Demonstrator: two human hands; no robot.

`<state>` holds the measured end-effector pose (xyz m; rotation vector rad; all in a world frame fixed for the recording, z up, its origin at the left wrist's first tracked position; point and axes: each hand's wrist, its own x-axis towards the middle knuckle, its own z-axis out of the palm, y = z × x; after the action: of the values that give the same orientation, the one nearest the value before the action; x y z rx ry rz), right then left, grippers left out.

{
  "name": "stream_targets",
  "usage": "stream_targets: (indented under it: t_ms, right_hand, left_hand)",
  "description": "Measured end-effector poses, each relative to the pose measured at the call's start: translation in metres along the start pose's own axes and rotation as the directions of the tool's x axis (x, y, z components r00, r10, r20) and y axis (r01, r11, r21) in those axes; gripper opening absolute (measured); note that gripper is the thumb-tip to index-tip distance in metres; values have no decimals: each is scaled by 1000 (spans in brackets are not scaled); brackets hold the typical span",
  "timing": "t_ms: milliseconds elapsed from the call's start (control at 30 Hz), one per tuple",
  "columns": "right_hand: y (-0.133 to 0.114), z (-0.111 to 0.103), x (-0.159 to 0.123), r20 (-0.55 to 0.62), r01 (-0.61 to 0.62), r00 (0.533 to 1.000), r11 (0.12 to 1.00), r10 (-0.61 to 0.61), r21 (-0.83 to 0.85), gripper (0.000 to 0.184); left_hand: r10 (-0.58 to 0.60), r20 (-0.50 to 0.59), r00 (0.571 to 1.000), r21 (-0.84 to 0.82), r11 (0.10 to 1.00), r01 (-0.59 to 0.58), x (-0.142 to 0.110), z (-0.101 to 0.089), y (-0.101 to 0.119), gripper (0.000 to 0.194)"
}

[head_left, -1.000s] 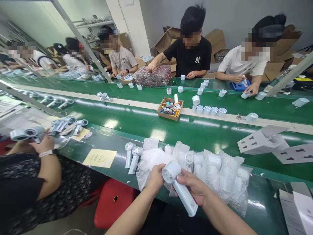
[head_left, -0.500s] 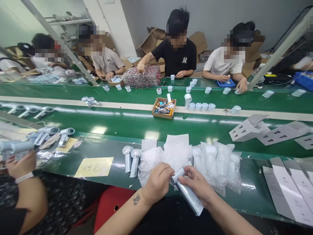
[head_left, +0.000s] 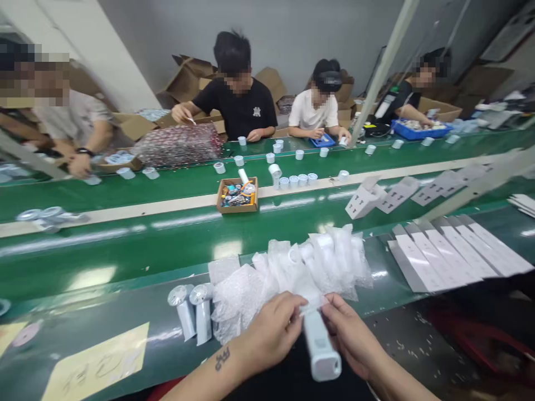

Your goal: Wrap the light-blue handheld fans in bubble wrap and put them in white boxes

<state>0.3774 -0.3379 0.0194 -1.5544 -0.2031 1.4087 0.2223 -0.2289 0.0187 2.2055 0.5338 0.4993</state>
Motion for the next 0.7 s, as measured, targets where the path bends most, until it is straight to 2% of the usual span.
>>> stream_targets:
  t_ms: [33,100,133,167,200,267,333,367,400,433,467,500,533,567,600,633,667,700]
  right_hand:
    - [-4,-13,-12,0,95,995,981,-97,-172,35]
    - [-16,-37,-37,40,258,962,845,-271,-468,32]
    - [-22,-47,-49,71,298,948,784,-312,-545,31]
    - [-28,-54,-59,94,310,944,758,-315,-574,30]
    - [-33,-59,-67,100,301,949,768,-298,-566,29]
    - [-42,-62,-72,74,294,953,833,-295,-468,31]
    - [-48,-61,-66,67,327,944,893,-322,-309,32]
    - [-51,-61,-59,105,345,938,911,-329,-227,32]
    - [-55,-63,-51,169,361,927,917,-334,-169,31]
    - [-61,-69,-41,252,371,910,917,-328,-146,31]
    - [-67,-80,-28,325,380,892,911,-316,-159,32]
    - [-75,-96,-13,348,397,885,894,-311,-210,32]
    - [-84,-116,5,306,414,896,858,-323,-306,32]
    - [-93,-141,25,205,399,917,809,-343,-431,32]
    - [-102,-167,48,8,346,907,733,-422,-586,30]
    - [-109,-194,72,-200,195,838,620,-508,-760,29]
    - [-114,-220,96,-344,-5,763,527,-547,-850,42]
    - [-117,-241,119,-397,-93,729,495,-557,-864,57]
  left_hand:
    - [-57,62,996,-93,994,63,3,-2,4,24]
    - [-164,193,967,-295,930,217,11,-8,13,20]
    - [-215,251,944,-385,872,301,16,-11,17,18]
    - [-247,300,921,-457,811,366,23,-14,21,17]
    - [-254,330,909,-509,763,398,30,-16,24,18]
    - [-212,302,929,-556,753,352,45,-19,28,32]
    - [-105,224,969,-510,835,208,62,-14,29,70]
    - [-38,214,976,-459,878,135,69,-8,28,90]
    - [19,238,971,-405,911,81,77,1,28,101]
    - [56,294,954,-361,931,56,83,12,26,95]
    - [66,351,934,-329,943,57,90,24,25,71]
    - [52,393,918,-308,948,79,96,37,23,42]
    - [18,408,913,-294,949,113,102,48,21,24]
    - [-35,397,917,-289,943,162,109,57,19,28]
    - [-104,369,924,-298,928,224,115,65,17,35]
    - [-184,348,920,-325,896,302,122,69,16,39]
    - [-270,348,898,-366,843,395,130,71,15,40]
    - [-350,373,860,-414,766,491,138,72,14,41]
